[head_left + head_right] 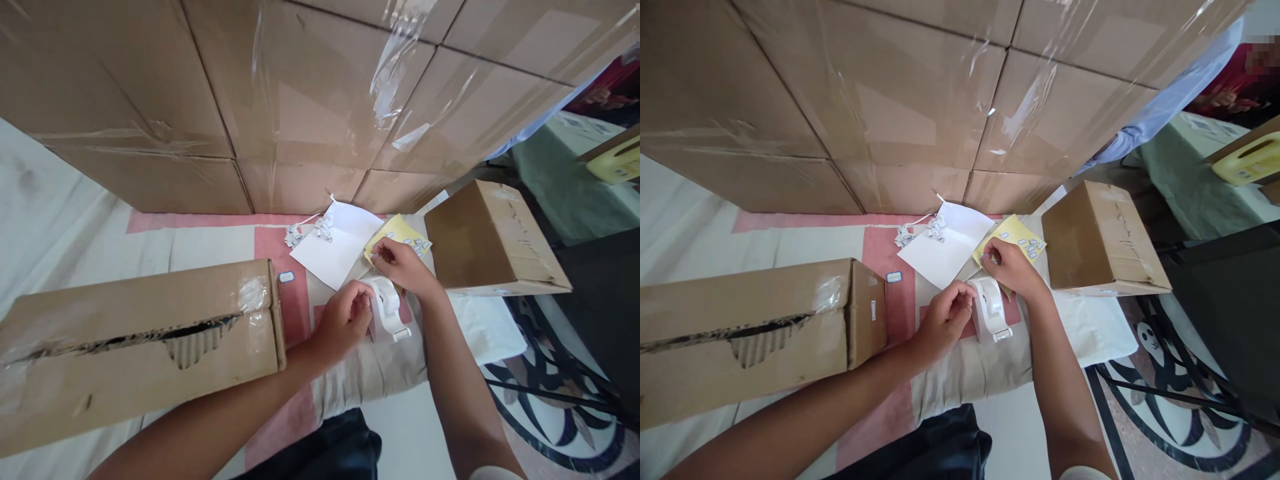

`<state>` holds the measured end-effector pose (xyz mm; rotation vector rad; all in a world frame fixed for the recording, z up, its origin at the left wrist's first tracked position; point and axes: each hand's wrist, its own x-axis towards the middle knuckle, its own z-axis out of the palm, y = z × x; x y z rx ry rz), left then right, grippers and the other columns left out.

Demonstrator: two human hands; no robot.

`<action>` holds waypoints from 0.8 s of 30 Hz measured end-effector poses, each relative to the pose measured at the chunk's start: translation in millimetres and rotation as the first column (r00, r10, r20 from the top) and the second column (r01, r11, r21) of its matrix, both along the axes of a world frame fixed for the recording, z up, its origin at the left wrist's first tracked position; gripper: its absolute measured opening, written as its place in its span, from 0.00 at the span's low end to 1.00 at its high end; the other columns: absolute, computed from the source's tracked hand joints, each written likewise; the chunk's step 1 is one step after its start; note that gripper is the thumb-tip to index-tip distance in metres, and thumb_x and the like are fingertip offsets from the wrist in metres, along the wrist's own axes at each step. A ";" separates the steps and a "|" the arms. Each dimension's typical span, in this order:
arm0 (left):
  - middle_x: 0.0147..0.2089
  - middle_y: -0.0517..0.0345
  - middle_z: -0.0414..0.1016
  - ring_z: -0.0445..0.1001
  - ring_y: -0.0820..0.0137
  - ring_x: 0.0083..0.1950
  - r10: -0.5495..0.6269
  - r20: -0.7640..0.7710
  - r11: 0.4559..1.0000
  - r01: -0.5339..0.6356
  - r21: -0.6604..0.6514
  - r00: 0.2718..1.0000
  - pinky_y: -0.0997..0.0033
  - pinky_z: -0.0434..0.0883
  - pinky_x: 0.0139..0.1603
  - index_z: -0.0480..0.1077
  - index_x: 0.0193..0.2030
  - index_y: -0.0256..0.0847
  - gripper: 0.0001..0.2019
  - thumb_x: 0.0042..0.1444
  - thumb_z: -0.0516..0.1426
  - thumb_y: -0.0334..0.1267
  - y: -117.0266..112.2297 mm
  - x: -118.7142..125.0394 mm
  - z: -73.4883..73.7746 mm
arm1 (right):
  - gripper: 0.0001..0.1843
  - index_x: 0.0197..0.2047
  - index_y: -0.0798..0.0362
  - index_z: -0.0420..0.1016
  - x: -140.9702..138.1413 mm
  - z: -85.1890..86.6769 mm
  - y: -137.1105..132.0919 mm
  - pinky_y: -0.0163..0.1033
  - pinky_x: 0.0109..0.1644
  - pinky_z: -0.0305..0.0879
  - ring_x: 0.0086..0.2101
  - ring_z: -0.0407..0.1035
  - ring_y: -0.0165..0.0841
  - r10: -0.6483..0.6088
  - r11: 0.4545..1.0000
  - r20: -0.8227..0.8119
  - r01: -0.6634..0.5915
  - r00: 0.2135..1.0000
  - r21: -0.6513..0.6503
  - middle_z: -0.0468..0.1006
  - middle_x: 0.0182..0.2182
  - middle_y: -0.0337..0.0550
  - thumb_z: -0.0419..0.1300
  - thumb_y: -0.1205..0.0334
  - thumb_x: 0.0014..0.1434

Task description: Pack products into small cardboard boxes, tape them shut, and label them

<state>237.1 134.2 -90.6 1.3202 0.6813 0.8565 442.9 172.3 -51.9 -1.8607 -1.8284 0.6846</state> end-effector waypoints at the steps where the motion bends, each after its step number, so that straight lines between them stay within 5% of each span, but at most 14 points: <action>1: 0.36 0.61 0.67 0.66 0.71 0.37 0.001 -0.002 1.000 -0.001 -0.001 1.000 0.72 0.63 0.39 0.68 0.41 0.43 0.08 0.58 0.52 0.29 0.0 0.0 -0.4 | 0.03 0.34 0.50 0.68 -1.1 0.1 0.0 0.37 0.33 0.57 0.28 0.62 0.32 -0.009 1.000 0.002 0.009 1.000 -0.008 0.71 0.27 0.35 0.58 0.61 0.60; 11: 0.36 0.61 0.67 0.67 0.71 0.37 0.001 -0.030 1.000 0.000 0.012 1.000 0.72 0.63 0.39 0.68 0.41 0.43 0.08 0.58 0.52 0.29 0.3 -0.2 0.5 | 0.03 0.33 0.51 0.69 -7.2 0.3 1.6 0.38 0.35 0.59 0.28 0.66 0.33 -0.086 0.996 0.020 0.086 0.996 -0.013 0.75 0.27 0.37 0.56 0.65 0.59; 20: 0.36 0.61 0.66 0.66 0.71 0.37 -0.006 -0.023 1.000 0.006 -0.006 1.000 0.71 0.64 0.40 0.68 0.42 0.43 0.07 0.59 0.52 0.29 0.4 2.5 -2.0 | 0.08 0.35 0.50 0.69 -0.3 -3.2 -0.1 0.40 0.39 0.63 0.33 0.70 0.35 -0.085 0.996 -0.084 0.087 0.993 0.029 0.81 0.35 0.42 0.57 0.57 0.65; 24: 0.37 0.58 0.66 0.67 0.70 0.38 0.009 0.074 0.994 -0.017 0.104 0.997 0.68 0.66 0.40 0.68 0.41 0.43 0.04 0.64 0.52 0.32 -5.0 -9.0 13.8 | 0.08 0.37 0.51 0.71 -0.3 -4.5 0.4 0.39 0.38 0.64 0.33 0.71 0.35 -0.099 0.994 -0.120 0.104 0.988 0.041 0.81 0.33 0.43 0.58 0.56 0.65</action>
